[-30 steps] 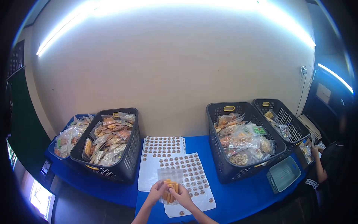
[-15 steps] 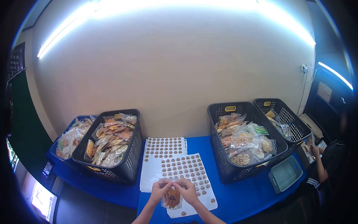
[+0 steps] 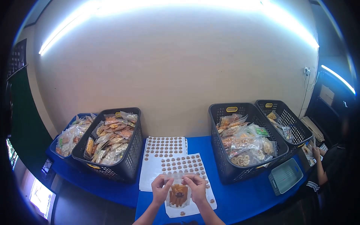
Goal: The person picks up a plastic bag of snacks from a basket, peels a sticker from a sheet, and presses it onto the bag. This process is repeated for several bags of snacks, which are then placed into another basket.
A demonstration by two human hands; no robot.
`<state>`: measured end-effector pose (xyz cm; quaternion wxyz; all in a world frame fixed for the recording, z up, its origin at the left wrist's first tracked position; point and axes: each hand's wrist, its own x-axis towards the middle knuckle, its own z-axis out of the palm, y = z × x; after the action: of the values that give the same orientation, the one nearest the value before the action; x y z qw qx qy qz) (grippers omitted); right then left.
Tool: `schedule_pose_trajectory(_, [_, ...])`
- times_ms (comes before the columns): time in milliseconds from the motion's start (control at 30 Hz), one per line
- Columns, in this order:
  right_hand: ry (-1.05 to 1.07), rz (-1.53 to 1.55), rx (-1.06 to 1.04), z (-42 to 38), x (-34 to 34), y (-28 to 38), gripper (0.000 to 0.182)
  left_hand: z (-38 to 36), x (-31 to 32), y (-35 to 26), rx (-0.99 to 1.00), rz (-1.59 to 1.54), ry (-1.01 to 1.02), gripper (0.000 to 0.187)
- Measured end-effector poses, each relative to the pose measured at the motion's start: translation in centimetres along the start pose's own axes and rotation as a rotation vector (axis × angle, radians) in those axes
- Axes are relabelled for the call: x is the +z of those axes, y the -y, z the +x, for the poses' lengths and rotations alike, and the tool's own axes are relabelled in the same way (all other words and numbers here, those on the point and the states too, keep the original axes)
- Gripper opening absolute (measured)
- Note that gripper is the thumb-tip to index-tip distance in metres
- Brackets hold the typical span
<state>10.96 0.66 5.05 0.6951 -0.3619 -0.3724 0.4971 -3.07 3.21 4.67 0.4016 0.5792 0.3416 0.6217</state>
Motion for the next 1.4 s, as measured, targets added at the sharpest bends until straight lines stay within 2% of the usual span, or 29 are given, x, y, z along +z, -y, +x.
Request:
schedule_pose_trajectory(133, [0.067, -0.024, -0.017, -0.6, -0.2, -0.1, 0.015, 0.4, -1.4, 0.3, -0.03, 0.033, 0.09, 0.005])
schedule_pose_trajectory(167, [0.097, -0.028, -0.015, -0.8, -0.1, 0.0, 0.016, 0.4, -1.5, 0.1, -0.086, -0.044, 0.083, 0.007])
schedule_pose_trajectory(333, [0.181, -0.15, -0.095, -1.4, 0.2, 1.0, 0.018, 0.6, -2.3, -0.4, -0.021, 0.077, 0.097, 0.01])
schedule_pose_trajectory(500, [0.151, -0.15, -0.071, -1.4, -0.5, 0.0, 0.018, -0.1, -1.8, 0.4, -0.017, 0.088, 0.068, 0.008])
schedule_pose_trajectory(600, [0.072, -0.224, -0.123, -1.0, -0.1, -0.1, 0.018, -0.3, -1.5, 0.1, -0.317, -0.205, 0.09, 0.012])
schedule_pose_trajectory(700, [-0.035, -0.288, -0.217, -0.6, 0.4, -0.5, 0.018, -0.8, -1.3, 0.4, -0.113, -0.16, -0.088, 0.021])
schedule_pose_trajectory(800, [-0.052, -0.405, -0.311, -0.5, 0.5, -2.1, 0.019, -1.2, -2.1, 0.5, 0.183, 0.309, 0.079, 0.032])
schedule_pose_trajectory(833, [-0.04, -0.456, -0.341, -0.6, 0.7, -2.6, 0.02, -1.3, -1.6, 0.2, 0.152, 0.254, 0.139, 0.047])
schedule_pose_trajectory(933, [0.124, -0.452, -0.404, -1.7, 3.9, -0.2, 0.02, -1.6, -1.2, 0.6, 0.179, 0.248, 0.169, 0.054])
schedule_pose_trajectory(1067, [0.235, -0.502, -0.362, -1.5, 4.2, -0.4, 0.021, -1.4, -1.3, -0.8, -0.194, -0.263, 0.018, 0.034])
schedule_pose_trajectory(1100, [0.232, -0.57, -0.374, -1.1, 4.2, -0.3, 0.023, -1.2, -1.3, -1.6, -0.181, -0.212, -0.035, 0.022])
schedule_pose_trajectory(1200, [0.026, -0.619, -0.329, -0.4, 5.1, 1.4, 0.027, -1.1, -2.4, -1.4, -0.236, -0.228, -0.09, 0.02])
schedule_pose_trajectory(1233, [-0.006, -0.53, -0.32, 0.0, 5.1, 0.9, 0.034, -1.0, -2.7, -1.1, -0.258, -0.27, -0.061, 0.017])
schedule_pose_trajectory(1333, [0.312, -0.176, 0.106, 1.0, 3.8, 0.6, 0.029, -1.3, -2.6, -1.1, -0.245, -0.245, 0.005, 0.014])
schedule_pose_trajectory(1367, [0.373, -0.114, 0.194, 1.2, 3.5, 0.6, 0.025, -1.1, -2.6, -0.9, -0.178, -0.163, 0.018, 0.013])
schedule_pose_trajectory(1400, [0.356, -0.15, 0.159, 1.2, 3.3, 0.4, 0.021, -0.9, -2.7, -0.6, -0.11, -0.083, 0.029, 0.012])
